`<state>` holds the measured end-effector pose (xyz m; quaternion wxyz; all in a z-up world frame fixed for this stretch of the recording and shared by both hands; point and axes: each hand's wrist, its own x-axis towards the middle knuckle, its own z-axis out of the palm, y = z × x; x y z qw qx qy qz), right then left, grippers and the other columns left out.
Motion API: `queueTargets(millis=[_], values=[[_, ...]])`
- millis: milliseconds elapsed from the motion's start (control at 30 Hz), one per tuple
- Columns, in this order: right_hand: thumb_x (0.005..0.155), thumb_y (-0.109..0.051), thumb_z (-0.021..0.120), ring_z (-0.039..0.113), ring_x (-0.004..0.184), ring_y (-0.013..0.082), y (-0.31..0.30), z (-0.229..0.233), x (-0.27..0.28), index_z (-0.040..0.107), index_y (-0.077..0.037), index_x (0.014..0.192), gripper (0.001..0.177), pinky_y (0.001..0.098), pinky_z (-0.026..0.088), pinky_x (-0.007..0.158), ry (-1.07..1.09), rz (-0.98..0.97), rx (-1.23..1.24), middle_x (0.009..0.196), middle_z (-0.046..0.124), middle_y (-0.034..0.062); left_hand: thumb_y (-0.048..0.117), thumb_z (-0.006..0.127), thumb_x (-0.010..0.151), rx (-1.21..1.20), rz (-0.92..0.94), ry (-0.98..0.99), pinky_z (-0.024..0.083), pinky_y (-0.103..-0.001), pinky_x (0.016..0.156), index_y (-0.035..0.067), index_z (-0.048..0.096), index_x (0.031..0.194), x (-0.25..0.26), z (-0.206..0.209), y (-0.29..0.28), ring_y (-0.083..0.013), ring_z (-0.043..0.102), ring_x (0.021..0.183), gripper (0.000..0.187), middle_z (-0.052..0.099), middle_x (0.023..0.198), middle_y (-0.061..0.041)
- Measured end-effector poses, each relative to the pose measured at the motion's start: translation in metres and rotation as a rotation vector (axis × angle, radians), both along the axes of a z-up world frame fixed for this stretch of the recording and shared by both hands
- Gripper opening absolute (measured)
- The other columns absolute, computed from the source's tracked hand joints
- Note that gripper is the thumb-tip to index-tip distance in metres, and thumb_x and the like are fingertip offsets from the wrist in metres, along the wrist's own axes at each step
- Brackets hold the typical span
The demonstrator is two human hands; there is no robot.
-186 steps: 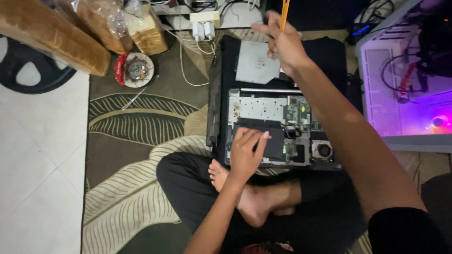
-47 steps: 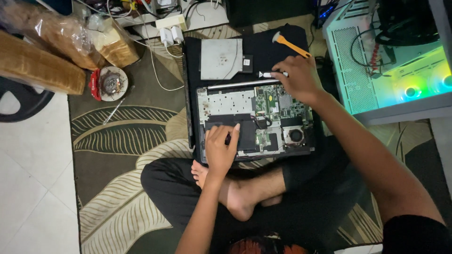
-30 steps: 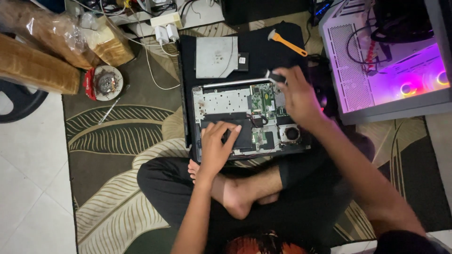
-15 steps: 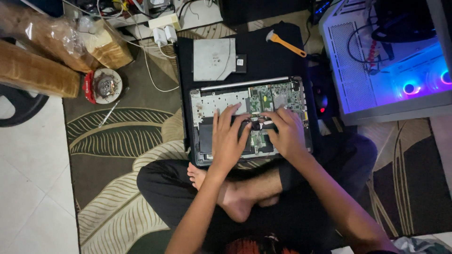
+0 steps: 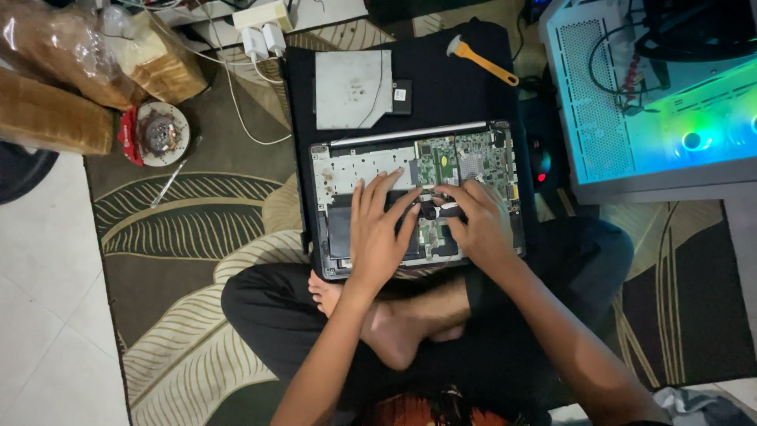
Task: The person unscrews the bottom cover of a laptop using a screwdriver, removes the cover by hand, and then uses a brush to clean the internal components and the removed part.
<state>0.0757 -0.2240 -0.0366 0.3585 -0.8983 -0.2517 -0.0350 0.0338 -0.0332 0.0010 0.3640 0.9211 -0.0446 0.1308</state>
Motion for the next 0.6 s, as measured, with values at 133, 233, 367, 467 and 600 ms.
queueTargets(millis=[133,233,367,467,600], values=[[0.098,-0.009,0.069,0.057,0.072,0.032,-0.002,-0.007,0.001,0.073,-0.012,0.125,0.028,0.0398,0.047,0.07,-0.062,-0.013,-0.014,0.084,0.053,0.0053,0.023,0.06,0.105,-0.008,0.0,0.008,0.017,-0.059,0.123,0.013,0.074,0.12,-0.001,0.0,0.001,-0.0352,0.045,0.139,0.023,0.057,0.141,-0.013],[0.096,-0.008,0.071,0.058,0.073,0.0332,-0.002,-0.014,0.002,0.074,-0.013,0.124,0.029,0.0408,0.046,0.069,-0.081,-0.02,0.01,0.082,0.053,0.0062,0.023,0.061,0.104,-0.007,0.001,0.012,0.017,-0.059,0.123,0.014,0.074,0.12,-0.001,-0.001,0.001,-0.0351,0.045,0.14,0.022,0.057,0.142,-0.012],[0.093,-0.014,0.077,0.063,0.078,0.0307,-0.005,-0.023,0.004,0.077,-0.018,0.119,0.027,0.0392,0.048,0.073,-0.135,-0.051,0.023,0.08,0.055,0.0039,0.022,0.062,0.104,0.002,-0.001,0.005,0.018,-0.059,0.123,0.015,0.075,0.119,-0.001,-0.003,0.001,-0.0349,0.045,0.14,0.021,0.056,0.143,-0.011],[0.09,-0.011,0.077,0.064,0.079,0.0299,-0.006,-0.024,0.004,0.078,-0.018,0.118,0.029,0.0384,0.049,0.075,-0.131,-0.044,0.024,0.079,0.056,0.0033,0.022,0.062,0.104,0.004,-0.002,0.007,0.018,-0.058,0.123,0.015,0.076,0.119,-0.001,-0.003,0.001,-0.0345,0.045,0.14,0.021,0.056,0.144,-0.01],[0.089,-0.005,0.072,0.064,0.083,0.0328,-0.005,-0.02,0.004,0.076,-0.014,0.122,0.034,0.0404,0.049,0.078,-0.083,-0.026,0.024,0.083,0.058,0.0061,0.022,0.062,0.104,-0.002,-0.001,0.017,0.018,-0.058,0.123,0.015,0.076,0.118,0.0,-0.003,0.0,-0.0339,0.044,0.141,0.021,0.056,0.145,-0.009]])
